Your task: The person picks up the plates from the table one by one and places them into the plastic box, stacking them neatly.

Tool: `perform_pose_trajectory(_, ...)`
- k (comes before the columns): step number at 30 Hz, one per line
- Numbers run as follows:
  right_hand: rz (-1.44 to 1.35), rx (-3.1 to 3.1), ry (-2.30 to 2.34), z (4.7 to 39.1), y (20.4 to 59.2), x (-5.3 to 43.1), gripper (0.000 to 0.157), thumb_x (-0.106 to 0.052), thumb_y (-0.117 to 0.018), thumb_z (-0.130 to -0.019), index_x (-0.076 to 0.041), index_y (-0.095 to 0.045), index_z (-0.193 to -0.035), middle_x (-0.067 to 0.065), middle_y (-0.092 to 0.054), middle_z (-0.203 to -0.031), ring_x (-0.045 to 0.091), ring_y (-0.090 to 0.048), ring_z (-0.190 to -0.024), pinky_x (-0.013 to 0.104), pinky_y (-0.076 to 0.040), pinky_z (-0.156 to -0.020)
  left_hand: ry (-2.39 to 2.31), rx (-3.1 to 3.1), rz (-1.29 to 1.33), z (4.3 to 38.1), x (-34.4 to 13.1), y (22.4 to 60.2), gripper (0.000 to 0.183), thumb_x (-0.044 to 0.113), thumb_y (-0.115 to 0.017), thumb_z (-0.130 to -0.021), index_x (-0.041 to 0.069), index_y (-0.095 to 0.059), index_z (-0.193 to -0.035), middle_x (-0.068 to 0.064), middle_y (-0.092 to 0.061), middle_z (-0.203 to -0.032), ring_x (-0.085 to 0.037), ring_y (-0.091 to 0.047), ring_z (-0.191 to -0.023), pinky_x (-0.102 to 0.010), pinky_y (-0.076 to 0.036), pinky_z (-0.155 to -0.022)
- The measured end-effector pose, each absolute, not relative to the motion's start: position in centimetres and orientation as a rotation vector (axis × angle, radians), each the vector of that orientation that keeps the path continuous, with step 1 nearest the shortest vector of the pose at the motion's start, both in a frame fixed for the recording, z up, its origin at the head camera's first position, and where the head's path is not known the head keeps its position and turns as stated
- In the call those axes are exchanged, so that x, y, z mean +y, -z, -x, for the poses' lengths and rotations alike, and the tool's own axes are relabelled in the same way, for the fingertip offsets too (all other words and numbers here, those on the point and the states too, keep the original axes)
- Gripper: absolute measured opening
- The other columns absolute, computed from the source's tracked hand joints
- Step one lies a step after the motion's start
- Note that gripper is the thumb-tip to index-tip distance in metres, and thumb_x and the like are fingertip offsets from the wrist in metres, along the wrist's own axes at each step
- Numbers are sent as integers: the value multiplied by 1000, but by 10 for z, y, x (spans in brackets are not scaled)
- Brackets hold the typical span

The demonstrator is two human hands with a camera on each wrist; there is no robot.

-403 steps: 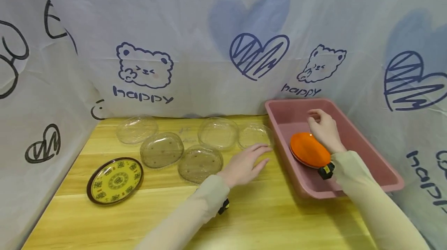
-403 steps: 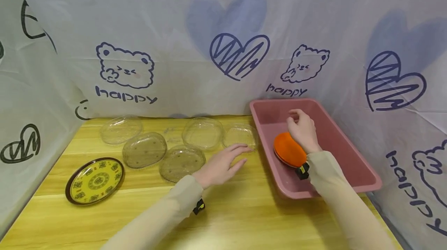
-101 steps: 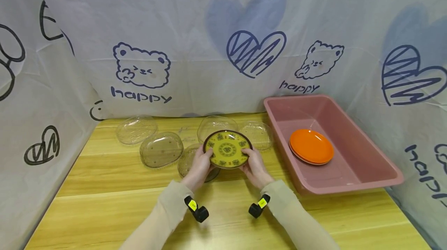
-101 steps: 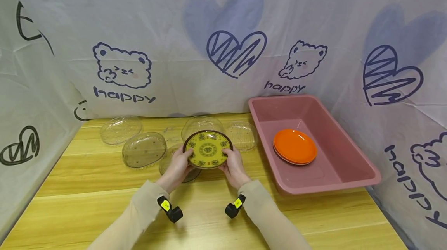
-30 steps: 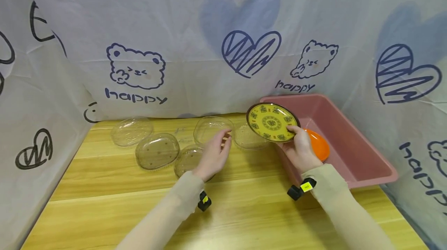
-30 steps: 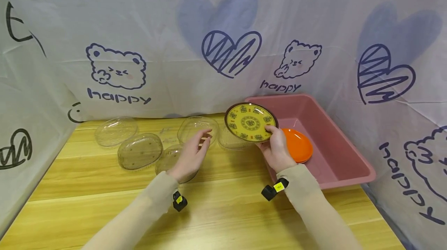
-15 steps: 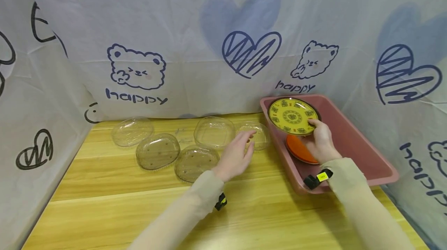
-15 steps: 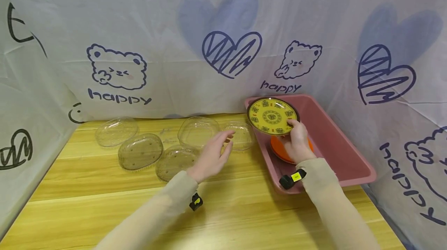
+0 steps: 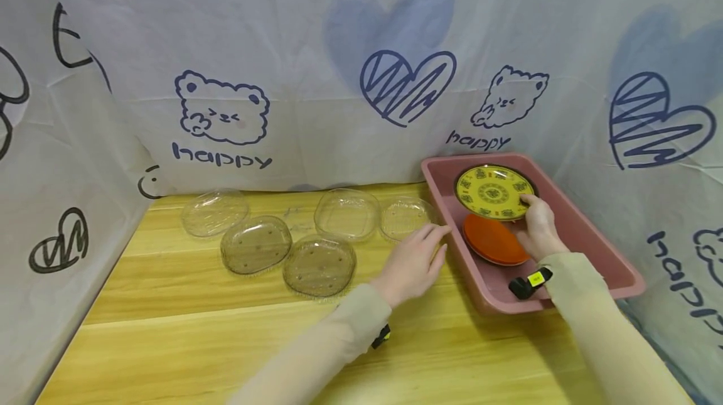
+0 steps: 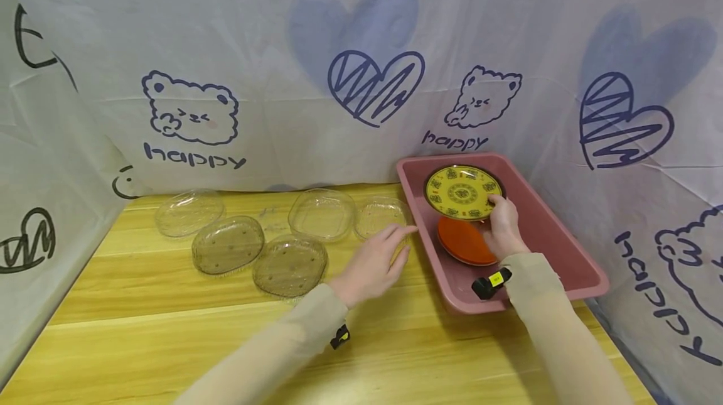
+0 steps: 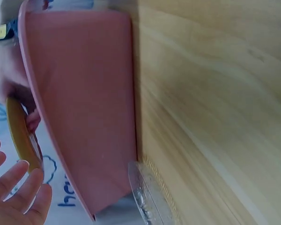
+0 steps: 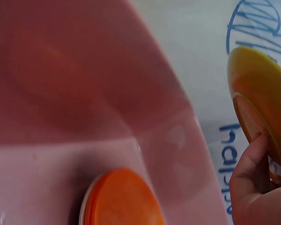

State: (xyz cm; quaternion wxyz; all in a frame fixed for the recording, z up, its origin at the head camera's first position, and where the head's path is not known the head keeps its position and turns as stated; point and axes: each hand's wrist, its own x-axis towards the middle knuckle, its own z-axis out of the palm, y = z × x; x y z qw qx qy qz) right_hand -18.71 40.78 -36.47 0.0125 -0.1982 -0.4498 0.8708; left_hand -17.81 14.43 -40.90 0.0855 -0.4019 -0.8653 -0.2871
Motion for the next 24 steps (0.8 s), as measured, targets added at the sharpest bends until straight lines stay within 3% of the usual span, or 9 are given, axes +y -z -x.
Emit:
perform_pose_trajectory(8, 654, -1513, -2640, 190, 374, 424, 24, -31, -37, -109, -19, -39, -129, -3, -60, -98, 9, -64, -87, 26, -57, -74, 635, -2559, 1331, 169, 162, 416, 42, 27, -44, -108, 18, -49, -148, -1, -56, -147, -17, -55, -135, -30, -44, -117)
perform_pose_trajectory(17, 672, -1641, -2567, 196, 378, 434, 21, -29, -35, -109, -16, -40, -124, -3, -62, -90, 9, -66, -80, 26, -57, -70, 496, -2485, 1426, 163, 173, 425, 42, 31, -43, -108, 20, -51, -148, -2, -52, -153, -18, -49, -142, -30, -40, -120)
perform_pose_trajectory(24, 722, -1741, -2508, 201, 382, 446, 20, -30, -38, -108, -15, -42, -120, -5, -63, -85, 8, -67, -76, 25, -59, -69, 429, -2527, 1433, 159, 178, 436, 42, 36, -35, -110, 25, -51, -148, 3, -47, -157, -17, -40, -149, -34, -35, -124)
